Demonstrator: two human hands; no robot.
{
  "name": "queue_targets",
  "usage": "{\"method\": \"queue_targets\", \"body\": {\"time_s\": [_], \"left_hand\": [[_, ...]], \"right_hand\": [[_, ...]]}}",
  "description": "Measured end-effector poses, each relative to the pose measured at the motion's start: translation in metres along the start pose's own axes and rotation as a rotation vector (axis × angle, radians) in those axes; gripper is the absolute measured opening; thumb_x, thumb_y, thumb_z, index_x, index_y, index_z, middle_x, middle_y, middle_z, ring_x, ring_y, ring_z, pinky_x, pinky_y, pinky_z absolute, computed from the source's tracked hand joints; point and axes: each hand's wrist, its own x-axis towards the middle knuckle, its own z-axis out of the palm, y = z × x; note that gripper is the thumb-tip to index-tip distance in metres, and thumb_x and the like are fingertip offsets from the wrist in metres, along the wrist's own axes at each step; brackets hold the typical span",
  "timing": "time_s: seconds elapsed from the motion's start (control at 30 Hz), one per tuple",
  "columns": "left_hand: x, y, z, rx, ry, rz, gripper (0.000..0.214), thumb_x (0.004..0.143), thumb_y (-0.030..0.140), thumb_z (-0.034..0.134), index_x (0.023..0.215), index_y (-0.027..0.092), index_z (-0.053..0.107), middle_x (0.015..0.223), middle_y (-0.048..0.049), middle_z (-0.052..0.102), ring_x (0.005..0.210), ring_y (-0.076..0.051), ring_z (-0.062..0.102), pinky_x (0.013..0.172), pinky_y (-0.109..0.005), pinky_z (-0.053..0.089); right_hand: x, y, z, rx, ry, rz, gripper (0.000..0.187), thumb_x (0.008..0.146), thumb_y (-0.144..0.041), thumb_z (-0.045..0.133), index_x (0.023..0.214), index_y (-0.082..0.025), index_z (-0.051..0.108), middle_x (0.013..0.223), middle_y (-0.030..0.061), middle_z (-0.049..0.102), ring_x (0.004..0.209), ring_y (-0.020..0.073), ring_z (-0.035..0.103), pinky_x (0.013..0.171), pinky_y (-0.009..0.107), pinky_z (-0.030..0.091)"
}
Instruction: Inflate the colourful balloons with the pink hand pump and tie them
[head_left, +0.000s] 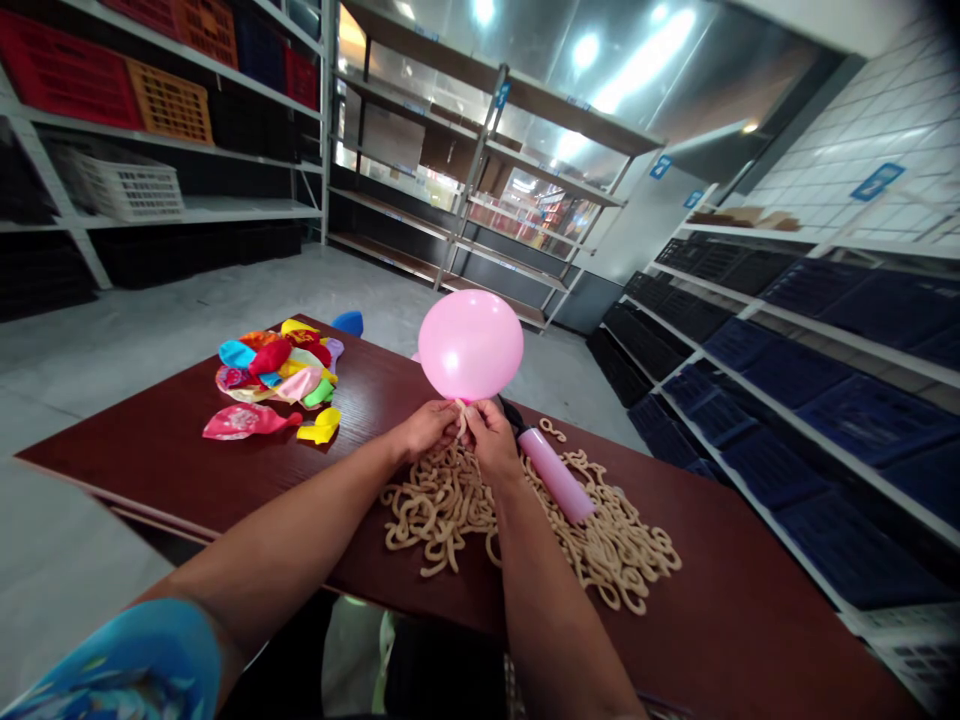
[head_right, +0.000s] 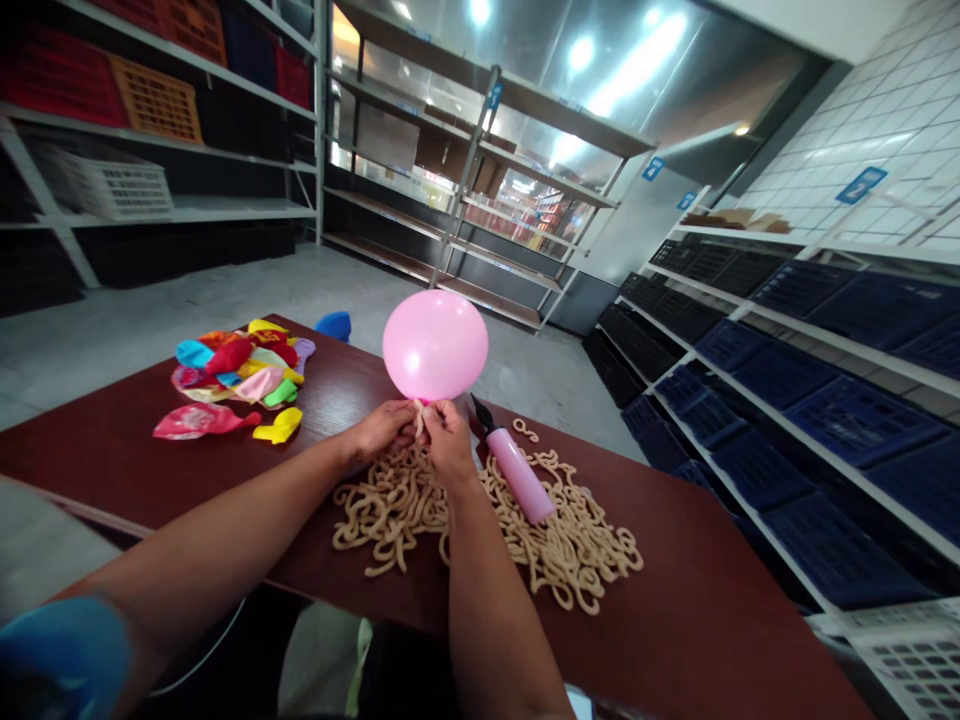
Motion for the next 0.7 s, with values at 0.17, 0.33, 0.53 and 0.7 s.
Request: {"method": "queue_targets", "body": {"time_s": [0.17,0.33,0.53,0.7], "left_hand": [[-0.002,0.005,0.000,-0.070,-0.034,-0.054,0.034,0.076,0.046,0.053,0.065,0.016,0.042,0.045,0.0061,0.036,0.033,-0.002,0.018,0.035,-0.019,0.006],[-0.002,0.007,0.001,-0.074,-0.041,-0.072,0.033,0.076,0.045,0.054,0.067,0.016,0.040,0.048,0.0067,0.033,0.034,-0.002,0.019,0.035,-0.018,0.007],[-0.003,0.008,0.003,-0.027,-0.023,-0.082,0.031,0.075,0.043,0.055,0.066,0.016,0.043,0.048,0.0067,0.032,0.034,-0.002,0.020,0.034,-0.018,0.008],[-0.005,0.008,0.002,0.020,-0.079,-0.201,0.029,0.071,0.041,0.060,0.067,0.016,0.046,0.045,0.0072,0.035,0.032,-0.001,0.018,0.033,-0.018,0.008]], "right_hand": [[0.000,-0.002,0.004,0.123,0.013,0.020,0.028,0.075,-0.046,0.052,0.072,-0.019,0.046,0.061,-0.0036,0.055,0.038,0.0035,0.036,0.034,0.016,0.026],[0.002,0.003,0.007,0.055,0.163,-0.002,0.026,0.077,-0.046,0.047,0.075,-0.020,0.046,0.060,-0.0034,0.056,0.037,0.0053,0.038,0.035,0.019,0.031],[0.005,0.013,0.002,-0.209,0.337,-0.096,0.024,0.080,-0.044,0.042,0.078,-0.020,0.047,0.059,-0.0034,0.054,0.048,0.0099,0.046,0.046,0.022,0.038],[0.007,0.016,-0.003,-0.346,0.510,-0.148,0.021,0.079,-0.040,0.041,0.078,-0.020,0.047,0.066,-0.0016,0.055,0.058,0.0118,0.048,0.055,0.023,0.040]]}}
